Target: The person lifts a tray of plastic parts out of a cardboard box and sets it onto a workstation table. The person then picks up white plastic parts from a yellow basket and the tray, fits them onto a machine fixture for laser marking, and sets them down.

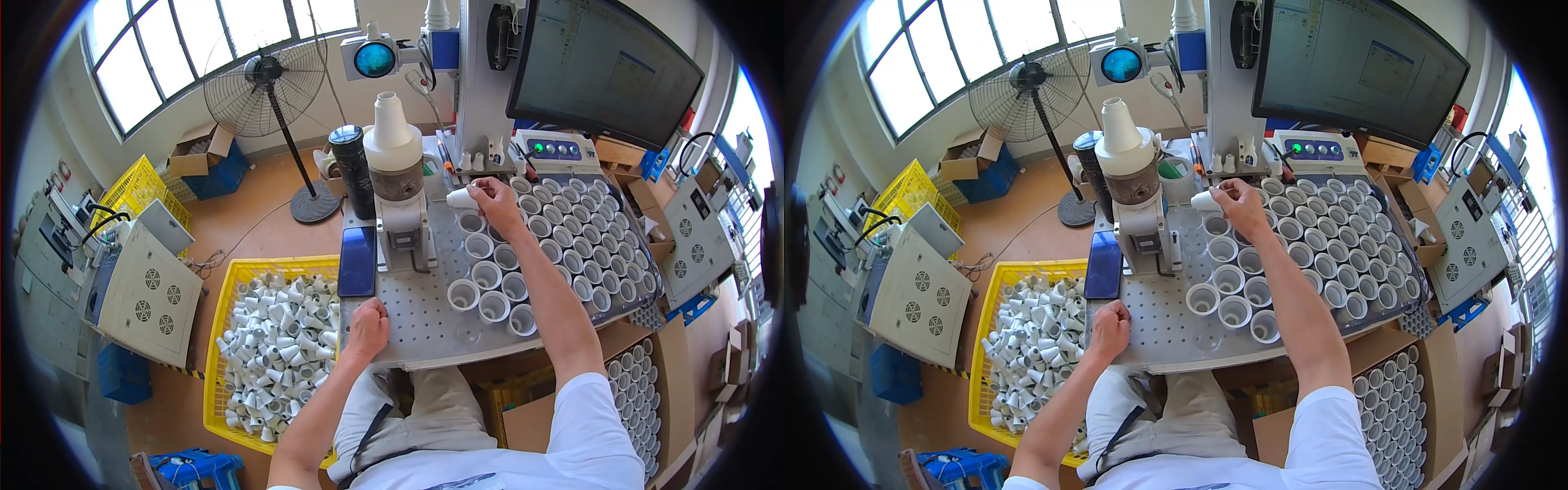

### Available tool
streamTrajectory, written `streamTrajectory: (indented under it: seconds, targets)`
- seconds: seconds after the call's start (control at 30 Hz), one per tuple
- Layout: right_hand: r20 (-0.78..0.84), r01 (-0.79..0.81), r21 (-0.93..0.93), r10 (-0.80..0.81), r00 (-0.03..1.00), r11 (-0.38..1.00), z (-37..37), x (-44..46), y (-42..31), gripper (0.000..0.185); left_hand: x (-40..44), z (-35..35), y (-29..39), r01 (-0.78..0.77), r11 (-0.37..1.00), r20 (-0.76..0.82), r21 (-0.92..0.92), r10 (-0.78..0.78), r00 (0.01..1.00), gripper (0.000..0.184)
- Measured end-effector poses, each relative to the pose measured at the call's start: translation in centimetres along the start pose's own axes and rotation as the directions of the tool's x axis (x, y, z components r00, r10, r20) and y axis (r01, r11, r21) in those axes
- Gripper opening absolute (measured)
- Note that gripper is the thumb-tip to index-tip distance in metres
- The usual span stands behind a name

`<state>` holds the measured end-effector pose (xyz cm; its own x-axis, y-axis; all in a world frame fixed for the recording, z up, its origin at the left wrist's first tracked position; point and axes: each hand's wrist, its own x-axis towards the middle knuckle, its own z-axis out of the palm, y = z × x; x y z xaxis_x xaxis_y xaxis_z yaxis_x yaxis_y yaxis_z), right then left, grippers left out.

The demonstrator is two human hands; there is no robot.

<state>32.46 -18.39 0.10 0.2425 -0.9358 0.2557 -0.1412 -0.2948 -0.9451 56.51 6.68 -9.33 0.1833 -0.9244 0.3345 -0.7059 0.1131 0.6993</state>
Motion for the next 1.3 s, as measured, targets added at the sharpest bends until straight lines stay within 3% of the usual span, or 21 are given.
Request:
streamTrajectory:
  seconds: [0.6, 0.8, 0.87, 0.9, 0.97, 1.13, 1.23, 1.3]
  targets:
    - [0.002, -0.037, 0.006, 0.037, 0.999, 0.999, -0.1, -0.3, -0.5, 0.040, 0.0, 0.0, 0.0, 0.002, 1.000, 0.004, 0.007, -0.002, 1.000, 0.002]
    - [0.001, -0.053, 0.027, 0.053, 0.999, 0.998, -0.2, -0.2, -0.3, 0.040, 0.6, 0.6, -1.6, 0.064, 0.997, -0.003, -0.049, -0.064, 0.998, 0.007]
    - [-0.003, -0.059, 0.048, 0.059, 0.998, 0.997, -0.4, -0.2, -0.1, 0.040, 1.1, 0.8, -2.1, -0.083, 0.994, -0.101, -0.069, 0.076, 0.992, 0.017]
    - [0.001, -0.069, 0.095, 0.069, 0.998, 0.993, -0.5, -0.2, -0.3, 0.039, 1.6, 0.1, -1.6, -0.085, 0.994, -0.101, -0.068, 0.078, 0.992, 0.017]
    - [0.003, -0.080, 0.144, 0.081, 0.997, 0.986, -0.8, -0.2, -0.3, 0.040, 3.5, -2.5, 0.3, 0.017, 0.981, -0.038, -0.192, -0.025, 0.999, 0.019]
    - [-0.091, 0.000, 0.449, 0.046, 0.995, 0.894, -1.4, 0.8, -0.8, 0.039, 12.6, -9.1, 6.4, -0.178, 0.964, -0.339, -0.197, 0.104, 0.935, 0.025]
    - [-0.096, 0.062, 0.502, -0.015, 0.995, 0.863, -1.3, 1.1, -4.6, 0.036, 18.8, -11.7, 11.6, -0.298, 0.938, -0.489, -0.175, 0.180, 0.854, 0.028]
    - [-0.085, 0.139, 0.534, -0.110, 0.990, 0.834, -0.8, 1.6, -8.0, 0.034, 24.9, -10.2, 10.9, -0.302, 0.946, -0.653, 0.120, 0.304, 0.694, 0.026]
